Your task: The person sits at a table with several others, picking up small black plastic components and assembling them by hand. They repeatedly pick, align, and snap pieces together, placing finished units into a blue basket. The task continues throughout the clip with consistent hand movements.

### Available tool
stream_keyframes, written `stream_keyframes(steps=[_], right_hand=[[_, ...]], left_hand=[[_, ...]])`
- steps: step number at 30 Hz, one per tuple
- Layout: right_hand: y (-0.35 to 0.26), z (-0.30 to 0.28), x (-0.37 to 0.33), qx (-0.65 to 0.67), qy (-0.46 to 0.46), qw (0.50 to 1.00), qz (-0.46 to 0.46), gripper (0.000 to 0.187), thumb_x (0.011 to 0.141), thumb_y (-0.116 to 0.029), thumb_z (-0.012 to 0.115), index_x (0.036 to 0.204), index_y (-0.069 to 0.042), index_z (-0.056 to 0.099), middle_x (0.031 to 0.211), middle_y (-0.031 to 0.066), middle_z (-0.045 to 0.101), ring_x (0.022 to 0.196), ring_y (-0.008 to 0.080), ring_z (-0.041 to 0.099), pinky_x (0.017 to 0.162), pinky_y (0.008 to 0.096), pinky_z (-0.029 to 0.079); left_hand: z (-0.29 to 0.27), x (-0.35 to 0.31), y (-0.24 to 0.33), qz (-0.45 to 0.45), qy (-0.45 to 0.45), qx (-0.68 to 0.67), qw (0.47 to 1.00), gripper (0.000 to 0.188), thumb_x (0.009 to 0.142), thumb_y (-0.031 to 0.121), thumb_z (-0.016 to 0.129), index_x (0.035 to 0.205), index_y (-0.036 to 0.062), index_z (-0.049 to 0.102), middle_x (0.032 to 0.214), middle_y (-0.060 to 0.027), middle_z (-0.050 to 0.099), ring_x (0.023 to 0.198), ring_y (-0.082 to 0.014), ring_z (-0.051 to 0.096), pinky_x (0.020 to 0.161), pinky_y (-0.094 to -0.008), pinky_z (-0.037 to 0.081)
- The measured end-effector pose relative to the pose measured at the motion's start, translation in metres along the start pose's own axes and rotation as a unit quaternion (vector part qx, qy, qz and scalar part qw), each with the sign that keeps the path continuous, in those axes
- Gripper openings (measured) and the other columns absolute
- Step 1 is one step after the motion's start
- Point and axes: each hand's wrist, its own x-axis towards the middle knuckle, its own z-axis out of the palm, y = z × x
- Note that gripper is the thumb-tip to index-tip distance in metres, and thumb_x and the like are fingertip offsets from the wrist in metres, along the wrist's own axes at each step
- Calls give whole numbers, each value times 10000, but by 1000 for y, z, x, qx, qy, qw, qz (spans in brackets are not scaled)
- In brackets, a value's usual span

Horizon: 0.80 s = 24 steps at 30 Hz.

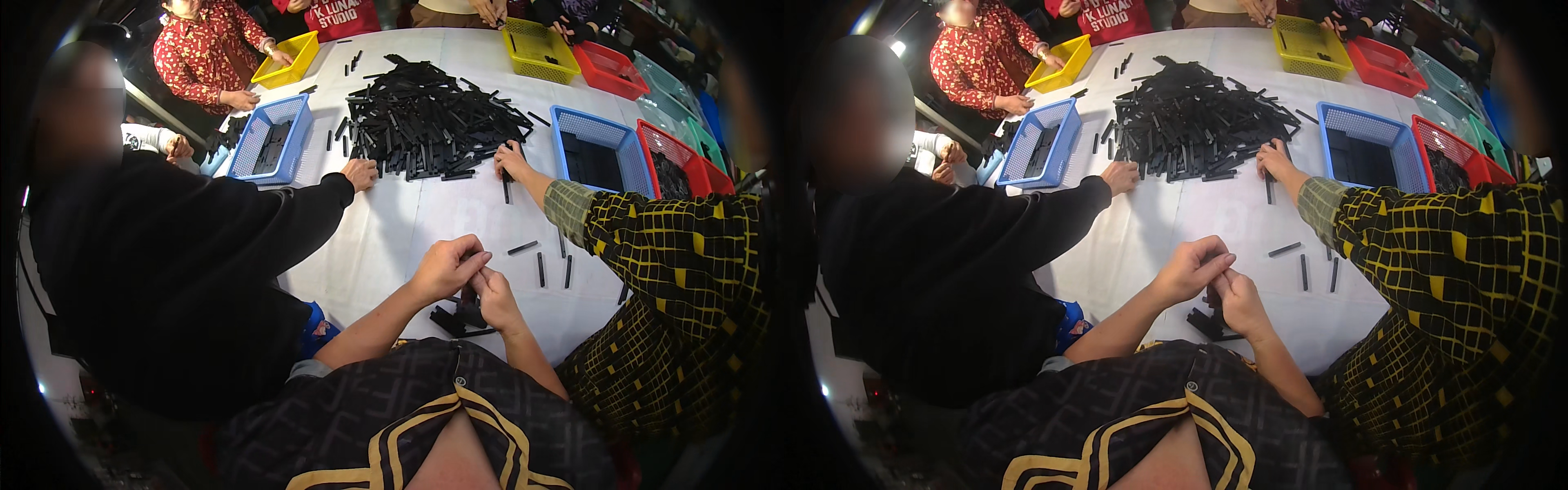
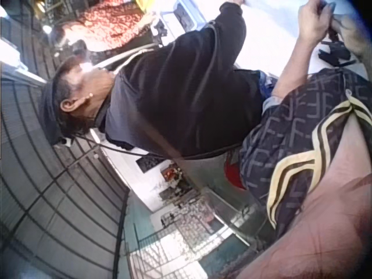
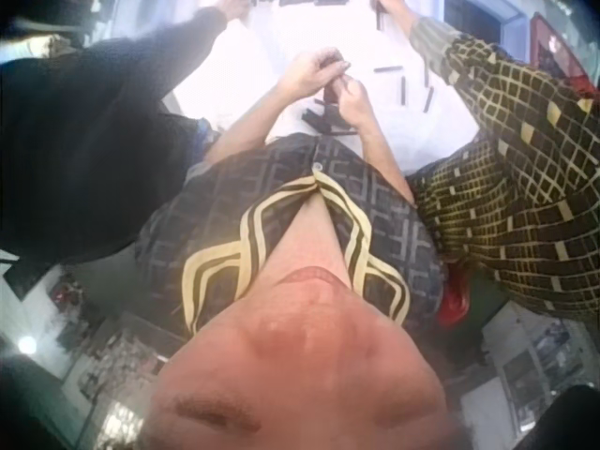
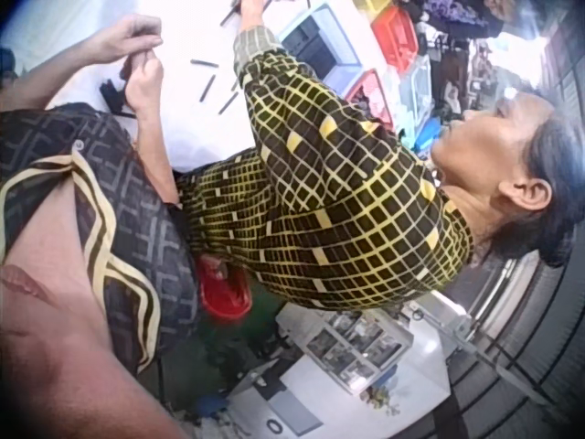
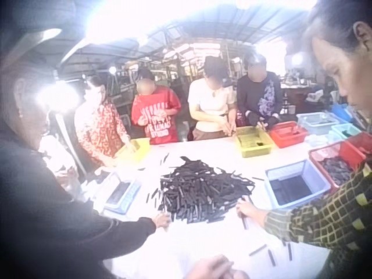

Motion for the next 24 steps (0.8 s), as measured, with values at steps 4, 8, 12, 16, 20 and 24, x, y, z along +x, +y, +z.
stream_keyframes(steps=[4, 8, 12, 16, 20, 24], right_hand=[[-5, 6, -8, 13, -6, 1000, -15, 325, 937, -205, 398, 755, 35, 520, 626, 82, 549, 577, 158, 518, 574, 281, 424], [15, 6, -27, 0, -7, 1000, 5, 322, 935, -192, 393, 731, 24, 516, 619, 77, 547, 587, 151, 521, 581, 277, 423], [13, -3, -35, 97, 29, 994, 33, 319, 943, -197, 379, 788, 22, 552, 694, 70, 571, 649, 140, 538, 635, 267, 448], [-27, 0, -22, 205, 20, 978, 12, 336, 957, -243, 363, 944, 25, 564, 801, 72, 587, 738, 138, 547, 746, 271, 449], [-30, 6, -8, 220, -19, 975, 9, 341, 963, -276, 347, 923, -5, 550, 776, 49, 554, 709, 117, 503, 691, 253, 413], [-22, 10, -8, 241, -30, 969, 47, 320, 962, -264, 348, 861, -26, 535, 724, 31, 516, 663, 97, 456, 647, 234, 382]], left_hand=[[-1, 0, -16, 60, 47, -79, 994, 204, 880, 189, 562, 793, 5, 551, 623, 11, 537, 490, -46, 452, 438, -206, 367], [-32, 7, -14, -8, 197, -230, 953, 238, 862, 216, 588, 721, 27, 552, 568, 33, 482, 452, -28, 380, 398, -192, 292], [-62, 4, 5, -40, 175, -307, 935, 217, 865, 214, 588, 754, 34, 541, 548, 48, 430, 426, -21, 324, 384, -179, 244], [-29, -8, 21, -71, 93, -349, 930, 206, 875, 188, 573, 753, 25, 538, 535, 53, 399, 403, -19, 280, 371, -175, 195], [-6, -13, 26, -59, 26, -363, 930, 229, 893, 216, 544, 785, 15, 530, 576, -17, 513, 409, -56, 404, 390, -199, 357], [-9, -17, 25, -49, 11, -334, 941, 238, 891, 219, 546, 781, 8, 527, 579, -30, 522, 405, -69, 429, 395, -220, 397]])
